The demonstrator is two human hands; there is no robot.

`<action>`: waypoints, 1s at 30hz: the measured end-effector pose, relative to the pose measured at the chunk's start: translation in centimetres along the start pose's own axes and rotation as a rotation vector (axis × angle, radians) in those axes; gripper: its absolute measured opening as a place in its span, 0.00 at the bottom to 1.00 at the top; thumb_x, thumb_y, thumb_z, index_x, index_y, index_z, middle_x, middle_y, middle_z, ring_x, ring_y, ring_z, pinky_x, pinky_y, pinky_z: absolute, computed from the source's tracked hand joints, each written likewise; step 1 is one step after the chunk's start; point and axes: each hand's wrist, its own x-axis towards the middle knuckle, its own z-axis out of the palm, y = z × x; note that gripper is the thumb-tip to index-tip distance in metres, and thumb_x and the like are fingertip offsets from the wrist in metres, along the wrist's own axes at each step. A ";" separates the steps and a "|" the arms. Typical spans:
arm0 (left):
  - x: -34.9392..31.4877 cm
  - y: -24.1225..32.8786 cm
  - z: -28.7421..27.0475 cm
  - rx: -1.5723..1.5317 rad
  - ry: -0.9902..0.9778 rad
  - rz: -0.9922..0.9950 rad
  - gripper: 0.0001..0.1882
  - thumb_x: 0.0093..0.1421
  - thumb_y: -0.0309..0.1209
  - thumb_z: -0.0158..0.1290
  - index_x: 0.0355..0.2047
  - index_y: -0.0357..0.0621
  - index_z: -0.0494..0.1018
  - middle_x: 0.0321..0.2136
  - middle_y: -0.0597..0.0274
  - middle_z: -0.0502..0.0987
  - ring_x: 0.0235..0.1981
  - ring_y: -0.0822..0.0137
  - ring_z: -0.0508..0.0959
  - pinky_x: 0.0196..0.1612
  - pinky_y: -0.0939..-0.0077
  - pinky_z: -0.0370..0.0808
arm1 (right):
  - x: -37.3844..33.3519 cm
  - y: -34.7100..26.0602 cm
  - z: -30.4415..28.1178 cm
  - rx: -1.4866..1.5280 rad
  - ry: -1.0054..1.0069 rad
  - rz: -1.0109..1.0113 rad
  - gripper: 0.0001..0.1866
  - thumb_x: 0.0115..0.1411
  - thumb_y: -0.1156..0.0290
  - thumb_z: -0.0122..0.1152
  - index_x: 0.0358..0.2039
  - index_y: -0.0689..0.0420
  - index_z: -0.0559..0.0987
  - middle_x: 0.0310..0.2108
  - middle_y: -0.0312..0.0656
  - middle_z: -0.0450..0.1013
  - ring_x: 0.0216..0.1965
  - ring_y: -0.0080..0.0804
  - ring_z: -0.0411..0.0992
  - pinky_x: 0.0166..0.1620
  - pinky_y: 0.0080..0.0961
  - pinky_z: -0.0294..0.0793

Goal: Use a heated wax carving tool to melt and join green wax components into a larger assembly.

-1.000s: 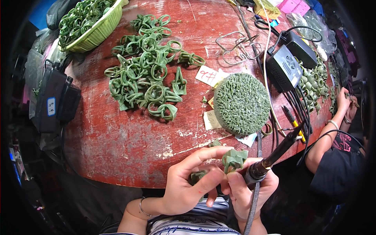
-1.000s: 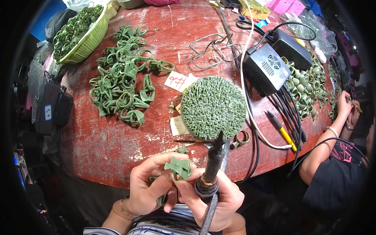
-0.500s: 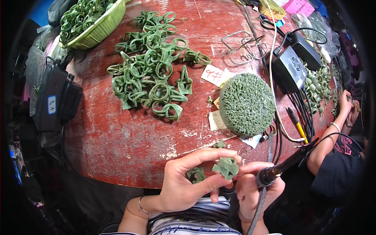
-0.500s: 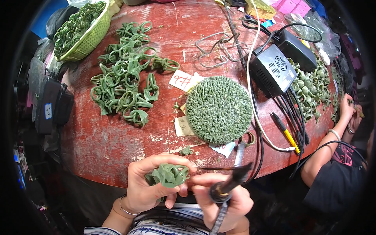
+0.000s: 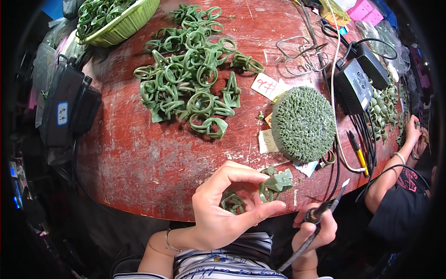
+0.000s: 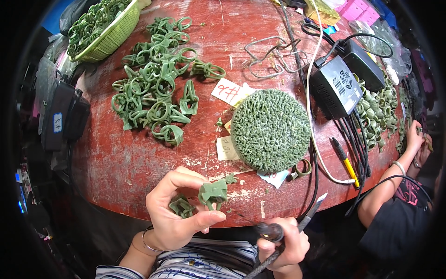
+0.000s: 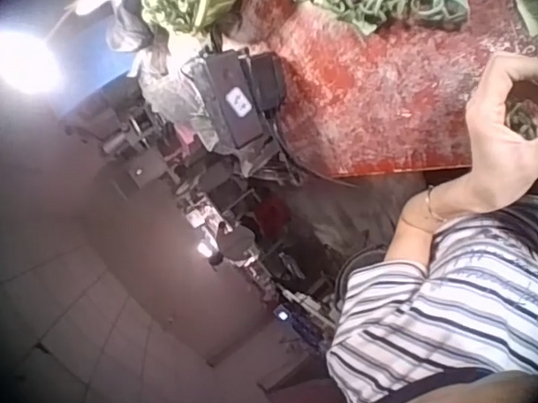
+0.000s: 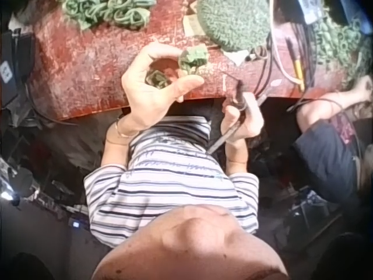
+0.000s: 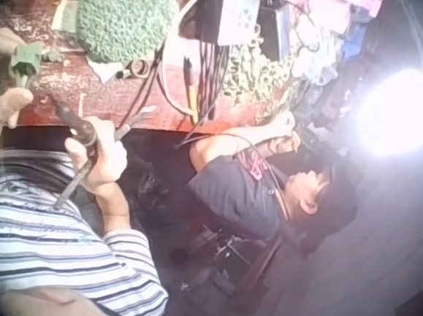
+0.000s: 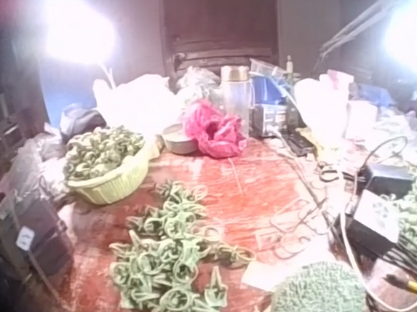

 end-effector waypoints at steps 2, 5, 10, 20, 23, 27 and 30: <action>-0.1 -0.2 0.1 0.004 0.014 0.037 0.19 0.44 0.19 0.60 0.34 0.33 0.64 0.32 0.55 0.67 0.22 0.76 0.72 0.17 0.87 0.72 | 0.0 0.0 0.0 -0.047 -0.064 -0.032 0.22 0.52 0.54 0.58 0.28 0.65 0.71 0.13 0.39 0.64 0.12 0.26 0.64 0.16 0.18 0.62; -0.2 -0.3 0.4 -0.052 0.109 0.012 0.19 0.40 0.19 0.63 0.34 0.35 0.69 0.32 0.58 0.70 0.23 0.76 0.74 0.25 0.86 0.72 | 0.2 0.1 0.0 -0.073 -0.093 -0.074 0.22 0.52 0.54 0.58 0.28 0.65 0.72 0.14 0.39 0.65 0.13 0.28 0.65 0.16 0.19 0.63; -0.1 -0.5 0.3 -0.024 0.066 0.026 0.19 0.42 0.19 0.62 0.34 0.34 0.66 0.32 0.56 0.69 0.22 0.77 0.72 0.20 0.87 0.71 | 1.0 -0.6 0.1 -0.188 -0.131 -0.111 0.23 0.50 0.54 0.61 0.30 0.64 0.72 0.16 0.39 0.67 0.13 0.30 0.66 0.16 0.20 0.64; -0.2 -0.3 0.4 -0.062 0.102 -0.004 0.19 0.41 0.19 0.63 0.34 0.34 0.69 0.32 0.58 0.70 0.24 0.77 0.73 0.25 0.86 0.71 | 1.3 -0.8 0.0 -0.221 -0.148 -0.135 0.23 0.46 0.56 0.65 0.31 0.64 0.72 0.15 0.37 0.66 0.12 0.28 0.65 0.14 0.20 0.62; -0.2 -0.4 0.3 -0.054 0.095 0.002 0.19 0.41 0.20 0.63 0.34 0.34 0.69 0.32 0.58 0.70 0.25 0.77 0.73 0.24 0.87 0.71 | 1.3 -0.8 -0.1 -0.212 -0.172 -0.120 0.23 0.46 0.57 0.65 0.31 0.64 0.71 0.15 0.37 0.65 0.12 0.28 0.65 0.14 0.19 0.62; -0.2 -0.3 0.4 -0.059 0.099 -0.008 0.19 0.41 0.20 0.63 0.34 0.34 0.69 0.32 0.57 0.70 0.25 0.78 0.73 0.24 0.87 0.71 | 1.3 -0.7 0.0 -0.209 -0.171 -0.126 0.23 0.46 0.57 0.65 0.31 0.65 0.71 0.14 0.38 0.65 0.12 0.28 0.65 0.14 0.19 0.62; -0.2 -0.3 0.3 -0.060 0.098 0.003 0.19 0.41 0.20 0.63 0.34 0.34 0.69 0.32 0.57 0.70 0.25 0.78 0.73 0.24 0.88 0.71 | 1.4 -0.7 0.1 -0.200 -0.166 -0.130 0.23 0.45 0.57 0.65 0.31 0.64 0.71 0.15 0.38 0.65 0.12 0.28 0.65 0.14 0.20 0.63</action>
